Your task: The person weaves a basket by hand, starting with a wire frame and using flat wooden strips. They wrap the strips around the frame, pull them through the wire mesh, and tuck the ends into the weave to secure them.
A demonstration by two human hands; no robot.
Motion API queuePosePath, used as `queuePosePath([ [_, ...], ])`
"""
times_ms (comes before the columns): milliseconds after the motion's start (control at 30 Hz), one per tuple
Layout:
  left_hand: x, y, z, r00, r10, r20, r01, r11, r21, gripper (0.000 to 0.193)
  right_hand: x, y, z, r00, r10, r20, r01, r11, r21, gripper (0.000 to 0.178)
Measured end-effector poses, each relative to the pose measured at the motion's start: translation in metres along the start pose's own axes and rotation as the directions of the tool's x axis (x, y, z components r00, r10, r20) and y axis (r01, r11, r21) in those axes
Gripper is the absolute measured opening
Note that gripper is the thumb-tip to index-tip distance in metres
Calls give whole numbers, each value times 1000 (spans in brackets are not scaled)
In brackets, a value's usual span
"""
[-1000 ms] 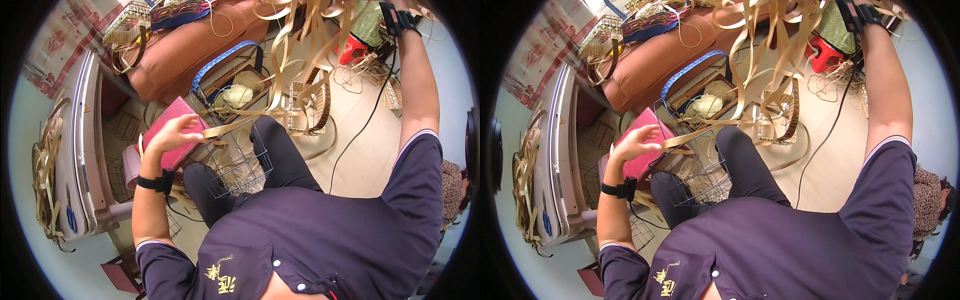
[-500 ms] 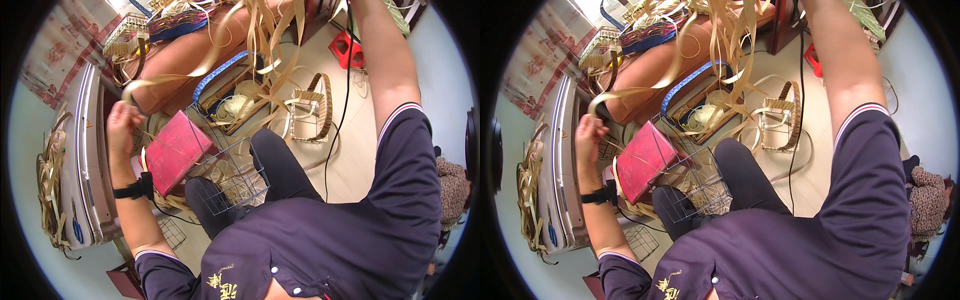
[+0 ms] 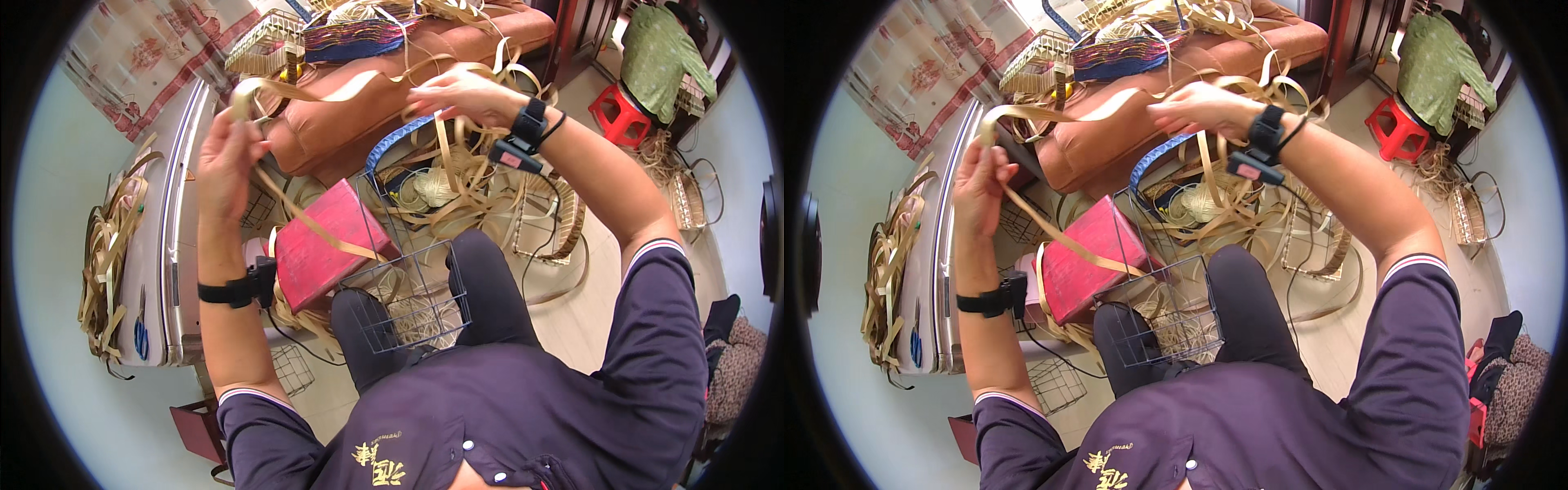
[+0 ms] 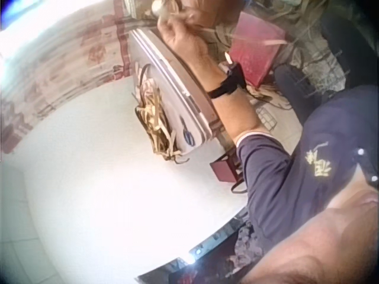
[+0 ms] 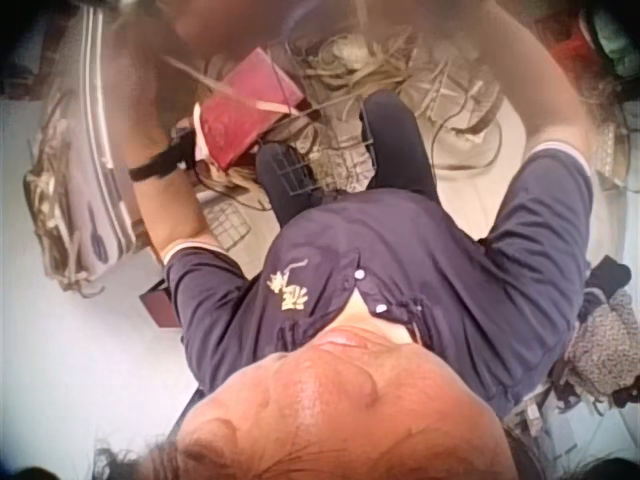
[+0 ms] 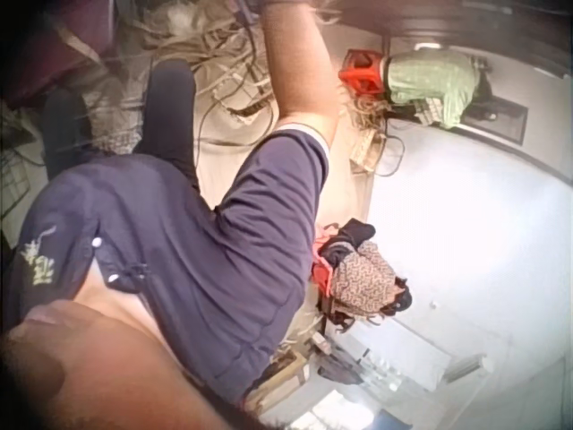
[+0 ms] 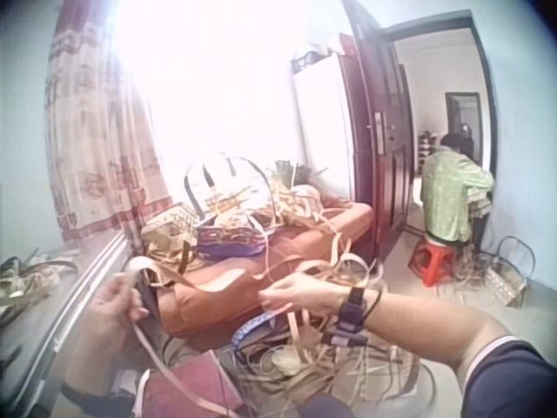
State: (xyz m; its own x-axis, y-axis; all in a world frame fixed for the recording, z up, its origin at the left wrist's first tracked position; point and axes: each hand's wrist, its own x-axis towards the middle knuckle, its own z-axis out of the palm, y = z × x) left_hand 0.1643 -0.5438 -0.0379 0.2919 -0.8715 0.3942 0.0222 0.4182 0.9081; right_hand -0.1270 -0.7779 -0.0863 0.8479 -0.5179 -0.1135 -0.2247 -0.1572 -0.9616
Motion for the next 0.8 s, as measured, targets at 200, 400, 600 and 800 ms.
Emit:
queuePosePath([
  [200, -21, -16, 102, 887, -260, 381, 173, 953, 247, 17, -26, -79, 68, 943, -273, 188, 146, 852, 502, 37],
  [400, -19, -22, 81, 826, -324, 461, 59, 863, 501, 15, -88, -155, 13, 974, -194, -117, 226, 868, 443, 33],
  [600, -33, 0, -23, 964, -224, 146, 74, 746, 662, 11, -181, -173, -156, 897, -330, -294, 423, 835, 354, 27],
  [800, -75, -27, -66, 936, -334, 113, 182, 732, 656, 2, -235, -111, -258, 716, -141, -684, 513, 771, 378, 31],
])
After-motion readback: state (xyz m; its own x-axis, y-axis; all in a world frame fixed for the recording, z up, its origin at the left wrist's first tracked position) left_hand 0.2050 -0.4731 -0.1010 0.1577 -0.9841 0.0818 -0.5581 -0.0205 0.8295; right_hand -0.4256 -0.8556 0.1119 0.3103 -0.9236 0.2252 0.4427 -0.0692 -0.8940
